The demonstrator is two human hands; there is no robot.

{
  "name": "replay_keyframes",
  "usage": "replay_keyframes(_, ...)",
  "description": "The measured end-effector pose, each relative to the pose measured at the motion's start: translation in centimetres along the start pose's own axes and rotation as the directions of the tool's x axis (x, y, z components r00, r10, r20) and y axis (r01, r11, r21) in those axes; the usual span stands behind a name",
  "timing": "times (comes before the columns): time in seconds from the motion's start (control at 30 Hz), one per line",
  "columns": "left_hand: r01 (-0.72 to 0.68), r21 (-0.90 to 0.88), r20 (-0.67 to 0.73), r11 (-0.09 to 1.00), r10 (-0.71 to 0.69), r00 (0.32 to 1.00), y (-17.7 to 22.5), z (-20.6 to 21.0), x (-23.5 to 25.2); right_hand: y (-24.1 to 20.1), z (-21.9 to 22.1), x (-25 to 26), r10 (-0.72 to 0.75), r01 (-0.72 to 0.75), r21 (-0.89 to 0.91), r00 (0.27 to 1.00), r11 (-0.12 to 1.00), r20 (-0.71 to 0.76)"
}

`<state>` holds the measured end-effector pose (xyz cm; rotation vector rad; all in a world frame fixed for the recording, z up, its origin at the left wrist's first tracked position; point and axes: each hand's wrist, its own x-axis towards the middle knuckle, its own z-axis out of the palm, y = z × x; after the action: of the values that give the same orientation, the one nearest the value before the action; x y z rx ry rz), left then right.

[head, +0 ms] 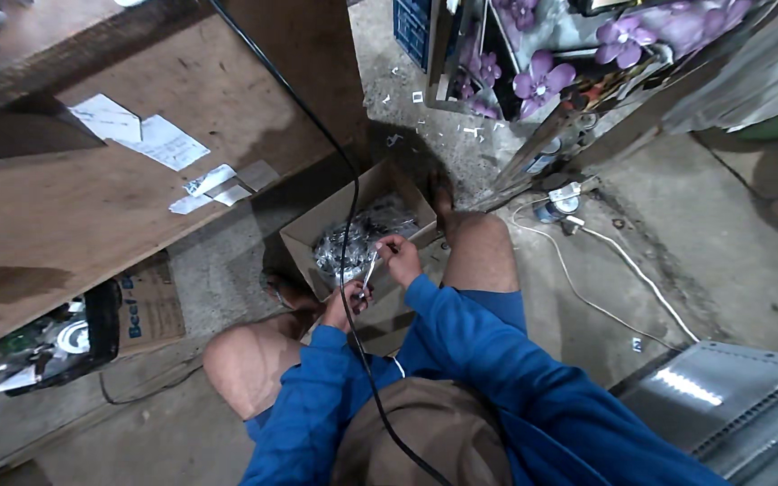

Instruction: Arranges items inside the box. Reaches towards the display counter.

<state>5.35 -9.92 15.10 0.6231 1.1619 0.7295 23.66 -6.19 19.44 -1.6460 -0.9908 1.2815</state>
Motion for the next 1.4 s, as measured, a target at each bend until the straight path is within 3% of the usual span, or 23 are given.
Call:
replay_keyframes(0.4, 0.002, 0.012, 0.016, 1.0, -0.002, 1.0, -0.2, -0.3, 0.2, 0.0, -0.4, 0.2, 0.019, -0.019, 0.057, 1.0, 0.998, -0.005)
replay_keyframes(0.6, 0.005, 0.008, 0.002, 1.0, -0.005, 1.0, 0.2, -0.1, -0.2, 0.1, -0.9, 0.2, 0.01, -0.007, 0.034, 0.996, 0.999, -0.085)
replay_keyframes(1.03, 0.018, -0.049, -0.068, 0.999, -0.021, 0.997, 0.7, -0.5, -1.0, -0.5, -1.4, 1.3, 0.003, 0.011, 0.172, 0.997, 0.985, -0.081)
replay_keyframes(1.27, -0.242, -0.368, -0.216, 0.898, 0.171, 0.961, 5.6, -2.5, -7.2, -0.4, -0.4, 1.7, 0.116, -0.108, 0.203, 0.993, 0.973, -0.028)
replay_keyframes(1.33, -0.375, -0.418, -0.212, 0.827, 0.312, 0.926, 6.8, -3.1, -9.5, -0.5, -0.1, 1.8, 0.115, -0.112, 0.182, 0.993, 0.977, -0.006)
replay_keyframes(1.4, -0.523, -0.44, -0.191, 0.73, 0.493, 0.849, 9.5, -3.2, -12.0, -0.3, 0.3, 1.9, 0.113, -0.114, 0.179, 0.994, 0.977, 0.013)
